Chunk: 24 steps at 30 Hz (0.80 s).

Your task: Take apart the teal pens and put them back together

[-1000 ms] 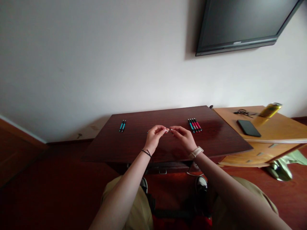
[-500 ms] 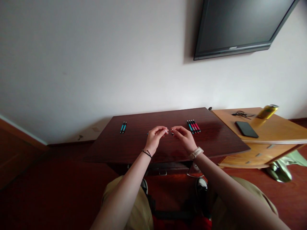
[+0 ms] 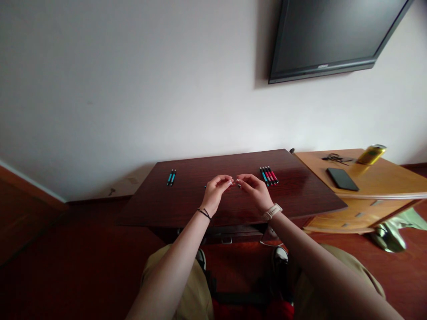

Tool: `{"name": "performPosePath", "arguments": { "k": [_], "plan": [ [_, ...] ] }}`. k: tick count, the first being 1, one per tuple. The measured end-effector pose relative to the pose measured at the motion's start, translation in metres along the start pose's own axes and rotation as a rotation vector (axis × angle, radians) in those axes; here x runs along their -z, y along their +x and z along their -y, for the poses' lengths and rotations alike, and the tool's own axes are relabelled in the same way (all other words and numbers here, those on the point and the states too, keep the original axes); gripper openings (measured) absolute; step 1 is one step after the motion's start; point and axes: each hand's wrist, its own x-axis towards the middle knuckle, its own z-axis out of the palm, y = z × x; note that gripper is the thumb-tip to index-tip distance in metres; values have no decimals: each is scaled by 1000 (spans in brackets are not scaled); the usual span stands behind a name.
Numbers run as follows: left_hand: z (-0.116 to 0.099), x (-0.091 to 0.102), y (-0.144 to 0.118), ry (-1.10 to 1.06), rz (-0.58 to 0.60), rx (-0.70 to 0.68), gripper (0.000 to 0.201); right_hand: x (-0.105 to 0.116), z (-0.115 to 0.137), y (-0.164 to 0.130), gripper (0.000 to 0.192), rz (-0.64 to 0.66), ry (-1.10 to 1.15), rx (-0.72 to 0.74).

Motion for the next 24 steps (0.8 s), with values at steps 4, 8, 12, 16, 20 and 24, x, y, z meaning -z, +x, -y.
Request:
{"name": "performPosePath", "arguments": {
  "k": [4,8,12,16,20,24],
  "plan": [
    [-2,0,0,26,9,-16,27,-1,-2,1,40,-9,-4,13],
    [-4,0,-1,63,10,-36,26,0,-6,1,37,3,-20,40],
    [-5,-1,-1,95,18,-49,23,0,-6,0,34,8,-25,63],
    [-5,0,-1,170,24,-79,22,-2,-5,-1,35,14,-51,69],
    [-5,0,-2,193,22,-98,21,-3,-4,-1,34,14,-65,62],
    [-7,0,-2,187,9,-104,19,-3,-3,-2,33,13,-76,70]
  ]
}}
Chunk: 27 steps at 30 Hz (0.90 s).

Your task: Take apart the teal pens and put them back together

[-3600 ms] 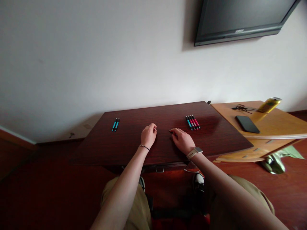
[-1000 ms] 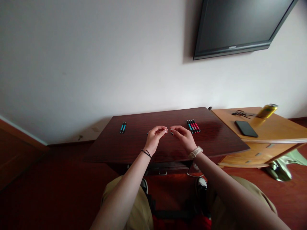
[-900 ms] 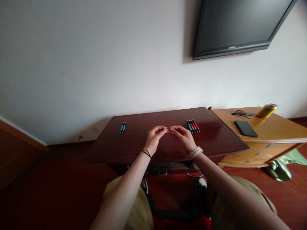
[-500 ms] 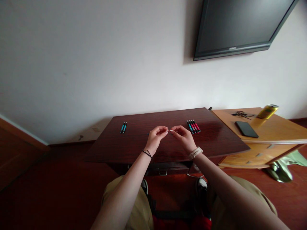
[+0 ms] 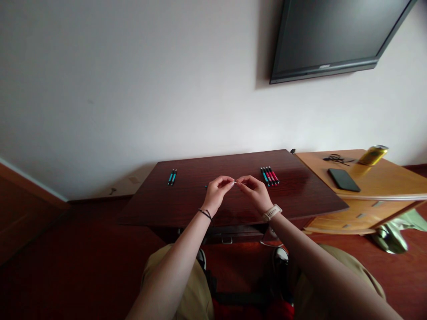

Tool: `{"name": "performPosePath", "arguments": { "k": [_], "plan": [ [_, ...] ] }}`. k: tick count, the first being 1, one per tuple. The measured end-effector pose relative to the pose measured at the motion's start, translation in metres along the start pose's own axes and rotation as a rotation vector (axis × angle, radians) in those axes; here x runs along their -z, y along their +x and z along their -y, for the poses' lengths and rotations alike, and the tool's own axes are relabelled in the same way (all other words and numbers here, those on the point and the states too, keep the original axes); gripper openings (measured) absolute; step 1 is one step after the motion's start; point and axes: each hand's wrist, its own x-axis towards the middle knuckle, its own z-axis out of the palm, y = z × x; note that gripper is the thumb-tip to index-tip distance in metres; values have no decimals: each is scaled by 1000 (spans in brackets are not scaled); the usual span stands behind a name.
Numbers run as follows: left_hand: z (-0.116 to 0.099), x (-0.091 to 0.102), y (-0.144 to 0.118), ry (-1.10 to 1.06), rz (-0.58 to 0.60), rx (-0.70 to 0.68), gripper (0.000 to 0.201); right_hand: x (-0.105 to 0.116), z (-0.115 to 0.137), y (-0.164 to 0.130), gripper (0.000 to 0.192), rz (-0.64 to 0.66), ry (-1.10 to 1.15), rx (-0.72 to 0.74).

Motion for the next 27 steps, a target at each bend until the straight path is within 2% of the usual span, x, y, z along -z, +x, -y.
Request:
{"name": "performPosePath", "arguments": {
  "k": [27],
  "plan": [
    [9,3,3,47,24,3,22,0,-2,0,29,13,-5,-12]
  ]
}}
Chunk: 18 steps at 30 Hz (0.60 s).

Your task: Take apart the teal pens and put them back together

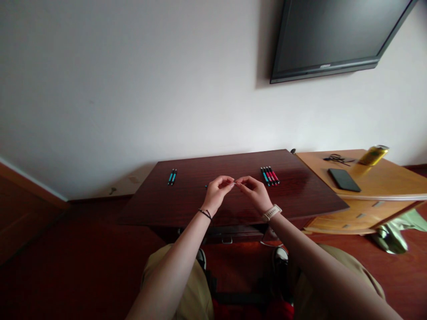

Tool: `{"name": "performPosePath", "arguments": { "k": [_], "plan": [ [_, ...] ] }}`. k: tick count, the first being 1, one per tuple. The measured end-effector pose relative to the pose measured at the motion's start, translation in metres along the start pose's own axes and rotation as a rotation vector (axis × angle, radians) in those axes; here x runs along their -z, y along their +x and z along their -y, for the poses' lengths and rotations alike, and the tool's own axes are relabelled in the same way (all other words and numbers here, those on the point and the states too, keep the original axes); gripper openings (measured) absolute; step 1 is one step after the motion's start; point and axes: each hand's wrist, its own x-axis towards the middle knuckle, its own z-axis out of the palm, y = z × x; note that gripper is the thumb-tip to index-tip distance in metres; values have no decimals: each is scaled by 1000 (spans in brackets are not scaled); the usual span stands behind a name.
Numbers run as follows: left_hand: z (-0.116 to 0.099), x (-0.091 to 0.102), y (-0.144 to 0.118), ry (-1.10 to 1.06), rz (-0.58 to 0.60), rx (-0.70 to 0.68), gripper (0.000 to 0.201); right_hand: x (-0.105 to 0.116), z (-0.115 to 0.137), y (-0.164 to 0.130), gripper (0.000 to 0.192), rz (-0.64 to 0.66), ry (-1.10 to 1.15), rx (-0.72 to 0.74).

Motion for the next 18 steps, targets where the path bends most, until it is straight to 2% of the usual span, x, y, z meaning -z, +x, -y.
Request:
{"name": "performPosePath", "arguments": {
  "k": [18],
  "plan": [
    [0,0,-2,-35,29,0,22,-1,-2,-1,40,14,48,-28]
  ]
}}
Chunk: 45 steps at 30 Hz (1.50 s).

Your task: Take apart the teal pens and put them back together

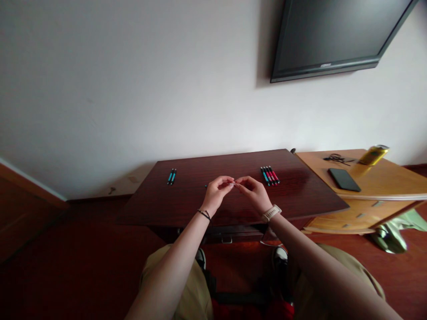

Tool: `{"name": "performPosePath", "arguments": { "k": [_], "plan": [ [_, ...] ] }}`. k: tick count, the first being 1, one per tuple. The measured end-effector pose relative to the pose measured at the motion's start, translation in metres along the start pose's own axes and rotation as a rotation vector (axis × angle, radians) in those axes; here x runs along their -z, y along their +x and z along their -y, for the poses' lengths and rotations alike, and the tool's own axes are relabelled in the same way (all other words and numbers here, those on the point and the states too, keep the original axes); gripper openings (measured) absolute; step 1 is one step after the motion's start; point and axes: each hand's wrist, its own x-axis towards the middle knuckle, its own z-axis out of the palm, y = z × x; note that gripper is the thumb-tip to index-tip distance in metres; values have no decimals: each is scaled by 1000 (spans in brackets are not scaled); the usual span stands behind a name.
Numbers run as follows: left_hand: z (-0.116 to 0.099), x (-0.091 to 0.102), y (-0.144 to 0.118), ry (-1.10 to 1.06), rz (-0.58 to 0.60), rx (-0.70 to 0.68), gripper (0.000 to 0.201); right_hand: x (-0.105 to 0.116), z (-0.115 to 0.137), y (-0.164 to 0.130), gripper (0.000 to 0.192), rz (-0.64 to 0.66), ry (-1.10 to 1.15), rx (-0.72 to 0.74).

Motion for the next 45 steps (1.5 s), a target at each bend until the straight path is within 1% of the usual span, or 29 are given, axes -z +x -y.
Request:
{"name": "performPosePath", "arguments": {
  "k": [5,7,9,12,15,17,19,21,24,27,31,34,39,41,45],
  "plan": [
    [3,0,-1,-7,17,9,25,2,-3,1,38,-20,68,-75],
    [4,2,-1,8,-5,17,25,2,-5,1,36,-46,131,-130],
    [5,8,1,27,-56,32,25,3,-7,2,33,-90,235,-194],
    [7,29,8,63,-192,57,27,7,-11,3,35,-159,423,-288],
    [11,59,14,127,-362,82,30,13,-14,7,42,-198,547,-340],
    [16,76,16,230,-415,91,27,17,-16,10,42,-200,601,-354],
    [21,88,14,410,-353,69,17,21,-17,11,39,-191,641,-364],
    [25,92,9,619,-237,86,13,23,-17,11,37,-186,667,-374],
    [30,89,-1,920,-146,118,9,26,-17,10,36,-188,692,-382],
    [34,86,-9,1082,-101,166,9,27,-19,10,35,-199,680,-373],
    [39,89,-12,1142,-37,245,17,28,-24,12,35,-212,657,-357],
    [42,90,-11,1148,-19,244,19,28,-26,12,34,-211,650,-355],
    [47,82,-10,1187,-25,220,27,25,-29,10,32,-230,644,-386],
    [49,79,-9,1199,-24,215,25,24,-30,10,32,-242,657,-398],
    [53,79,-6,1216,-4,213,15,21,-31,8,33,-240,668,-411]
  ]
}}
